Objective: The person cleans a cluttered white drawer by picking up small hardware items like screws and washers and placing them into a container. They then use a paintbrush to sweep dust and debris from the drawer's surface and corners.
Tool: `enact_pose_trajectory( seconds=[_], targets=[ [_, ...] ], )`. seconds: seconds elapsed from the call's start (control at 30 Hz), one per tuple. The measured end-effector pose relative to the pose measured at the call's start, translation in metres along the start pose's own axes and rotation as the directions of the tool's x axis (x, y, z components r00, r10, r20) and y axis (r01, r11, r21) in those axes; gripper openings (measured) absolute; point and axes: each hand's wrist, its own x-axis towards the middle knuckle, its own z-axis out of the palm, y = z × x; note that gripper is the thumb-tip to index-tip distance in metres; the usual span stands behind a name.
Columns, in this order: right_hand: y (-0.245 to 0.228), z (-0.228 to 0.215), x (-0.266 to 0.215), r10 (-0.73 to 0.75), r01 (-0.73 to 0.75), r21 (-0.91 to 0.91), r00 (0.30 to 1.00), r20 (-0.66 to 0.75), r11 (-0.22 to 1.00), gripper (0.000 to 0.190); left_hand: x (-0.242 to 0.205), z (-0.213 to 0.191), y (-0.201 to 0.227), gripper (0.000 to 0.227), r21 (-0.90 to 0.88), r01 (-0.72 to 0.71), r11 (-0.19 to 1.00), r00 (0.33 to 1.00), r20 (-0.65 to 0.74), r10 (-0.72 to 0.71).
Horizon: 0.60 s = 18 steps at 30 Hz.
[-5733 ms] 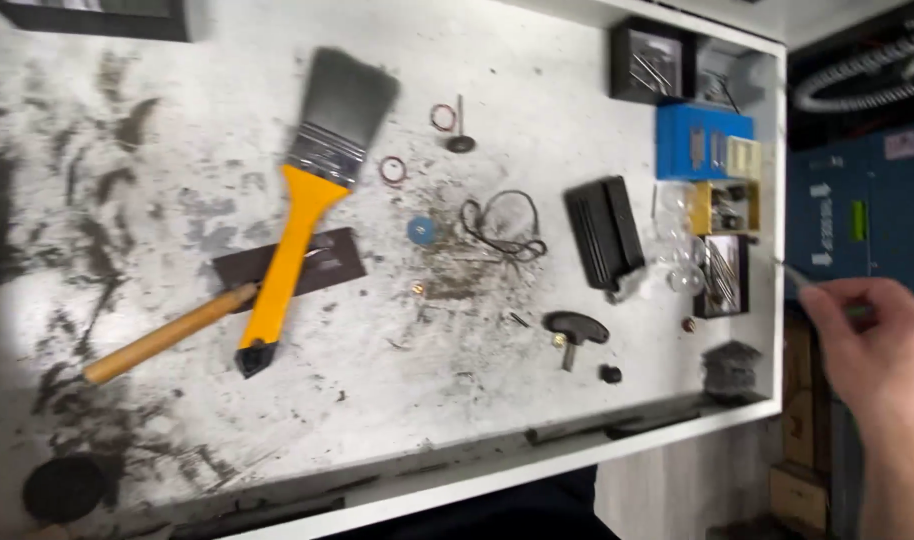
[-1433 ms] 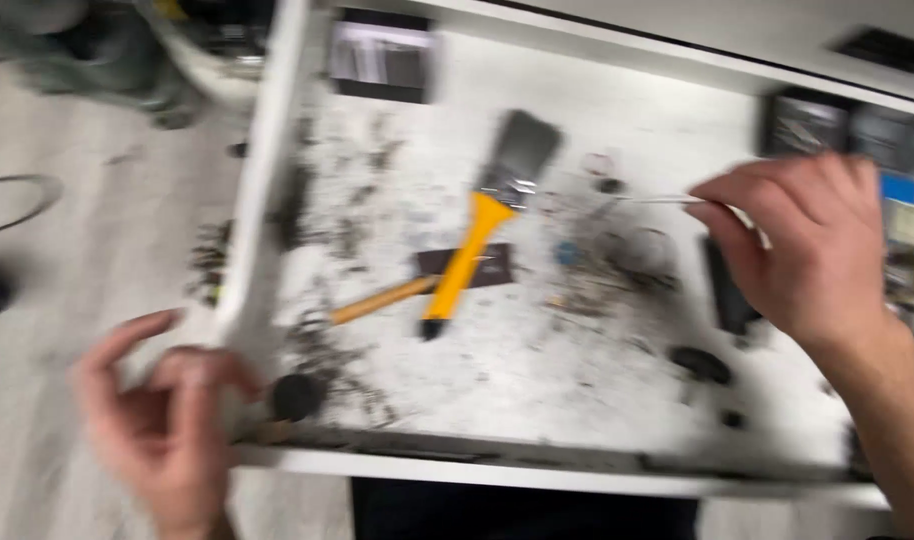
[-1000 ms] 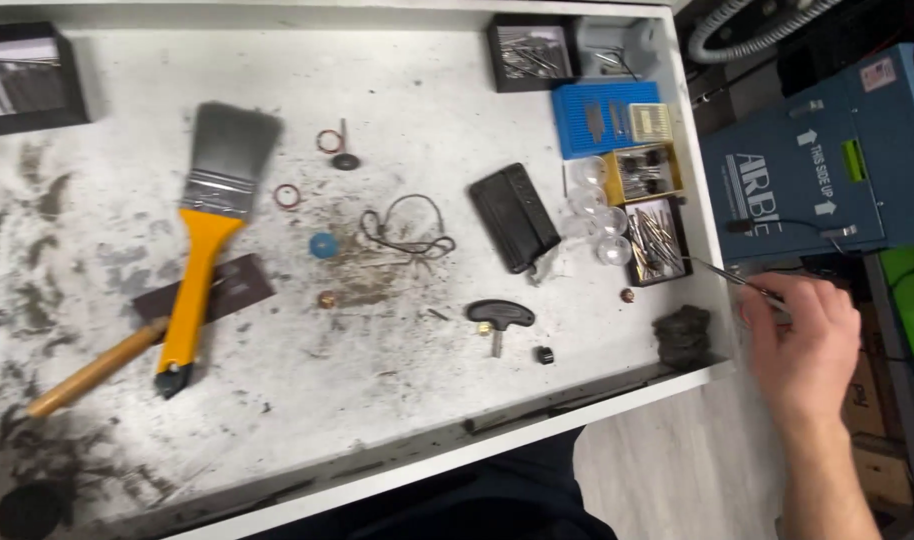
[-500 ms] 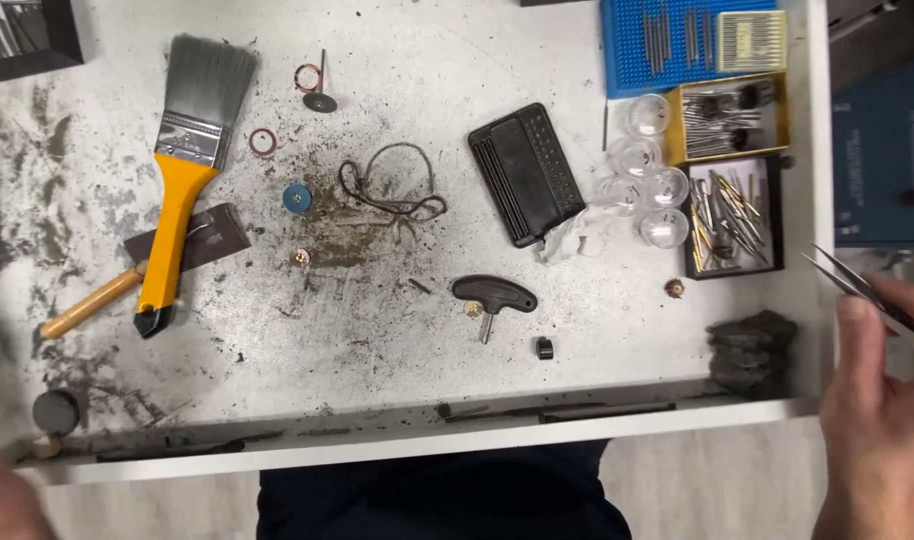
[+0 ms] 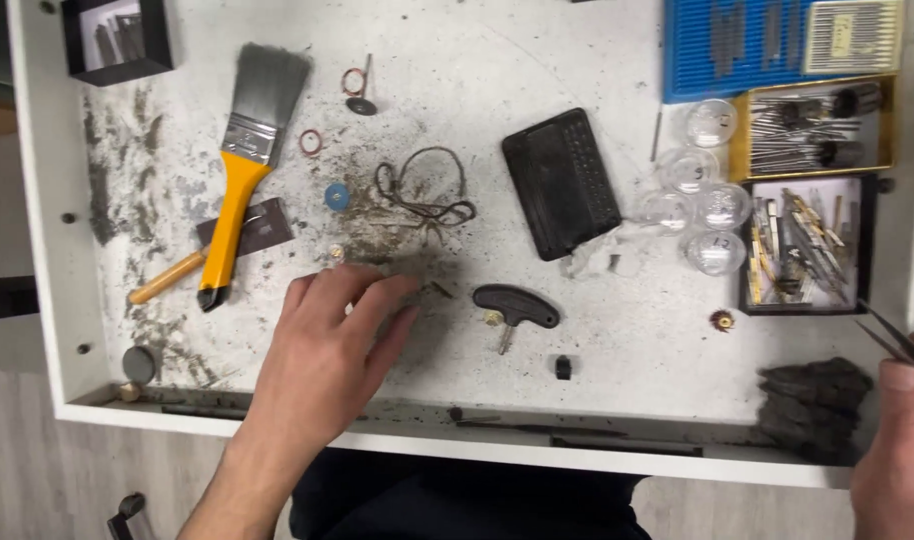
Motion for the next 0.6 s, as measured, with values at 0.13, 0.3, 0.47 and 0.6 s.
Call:
enact_pose_trajectory(
  seconds=[0.13, 0.3, 0.47, 0.6],
  targets=[
    [-0.032, -0.006, 0.007, -0.023, 0.052, 0.237, 0.992, -0.121, 0.97, 0.016, 0.008, 0.01, 0.016, 0.022, -0.004, -0.021, 1.0, 1.0, 0.007, 0.021],
    [-0.015, 0.001, 0.02, -0.089, 0.203, 0.387, 0.952, -0.293, 0.9, 0.018, 0.027, 0.02, 0.033, 0.023, 0.093, -0.124, 0.988, 0.991, 0.056, 0.119],
    [-0.017, 0.002, 0.021, -0.064, 0.19, 0.392, 0.948, -0.313, 0.9, 0.015, 0.041, 0.024, 0.033, 0.023, 0.203, -0.237, 0.95, 0.97, 0.108, 0.219],
    [-0.016, 0.002, 0.019, -0.032, 0.169, 0.425, 0.95, -0.312, 0.889, 0.019, 0.047, 0.023, 0.033, 0.022, 0.243, -0.315, 0.917, 0.948, 0.135, 0.29]
  ],
)
